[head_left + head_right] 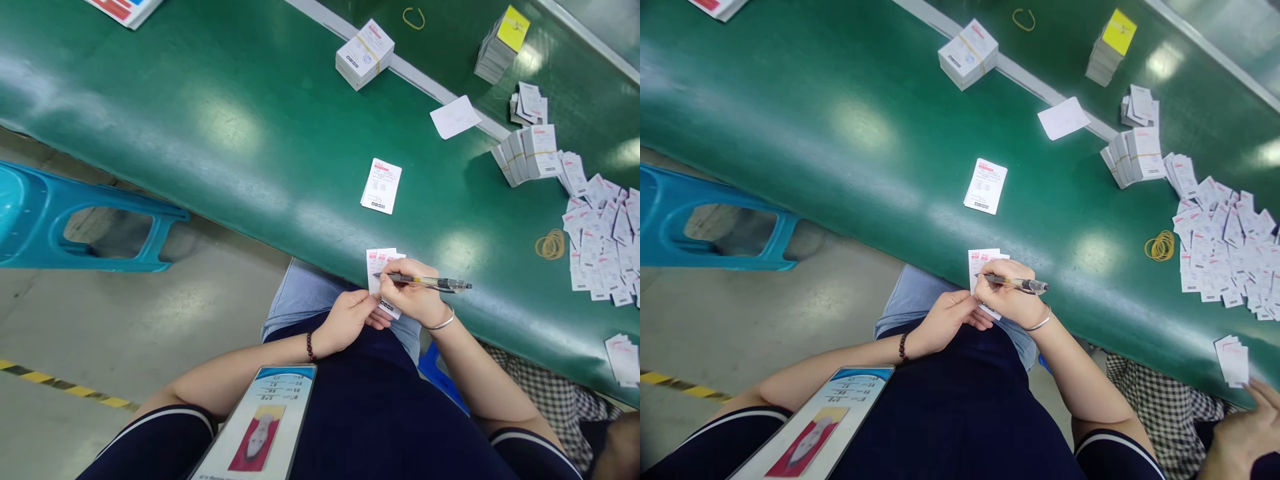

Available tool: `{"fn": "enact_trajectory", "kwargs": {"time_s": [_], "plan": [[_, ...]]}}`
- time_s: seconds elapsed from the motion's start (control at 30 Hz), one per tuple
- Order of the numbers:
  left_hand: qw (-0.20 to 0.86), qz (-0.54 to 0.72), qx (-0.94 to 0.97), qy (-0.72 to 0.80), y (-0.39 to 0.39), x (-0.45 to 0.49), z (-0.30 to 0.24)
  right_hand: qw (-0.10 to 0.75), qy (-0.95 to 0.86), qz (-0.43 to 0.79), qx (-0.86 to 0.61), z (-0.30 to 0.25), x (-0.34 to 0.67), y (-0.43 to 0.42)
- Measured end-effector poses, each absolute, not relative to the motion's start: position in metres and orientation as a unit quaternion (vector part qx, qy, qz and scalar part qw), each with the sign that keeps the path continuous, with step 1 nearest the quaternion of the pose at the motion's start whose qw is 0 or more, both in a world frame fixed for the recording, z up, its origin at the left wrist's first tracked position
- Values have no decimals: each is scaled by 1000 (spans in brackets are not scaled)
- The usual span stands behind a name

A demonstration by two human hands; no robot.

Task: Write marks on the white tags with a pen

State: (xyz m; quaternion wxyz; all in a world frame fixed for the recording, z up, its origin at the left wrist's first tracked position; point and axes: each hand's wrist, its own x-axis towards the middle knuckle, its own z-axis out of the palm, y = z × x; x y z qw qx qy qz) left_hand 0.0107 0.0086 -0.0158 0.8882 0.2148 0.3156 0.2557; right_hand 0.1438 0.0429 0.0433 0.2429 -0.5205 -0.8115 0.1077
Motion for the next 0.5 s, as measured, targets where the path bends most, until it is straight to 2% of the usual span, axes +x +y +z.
{"fn": "enact_trajectory", "kwargs": {"time_s": [0.2,0.37,0.5], "plan": [[887,258,211,319,9,11,-13,242,-804,108,-532,41,145,43],[886,251,215,326,9,11,-13,252,-776,164,-554,46,149,42],[884,246,218,331,10,11,-12,253,-775,141,-562,50,152,39]]}}
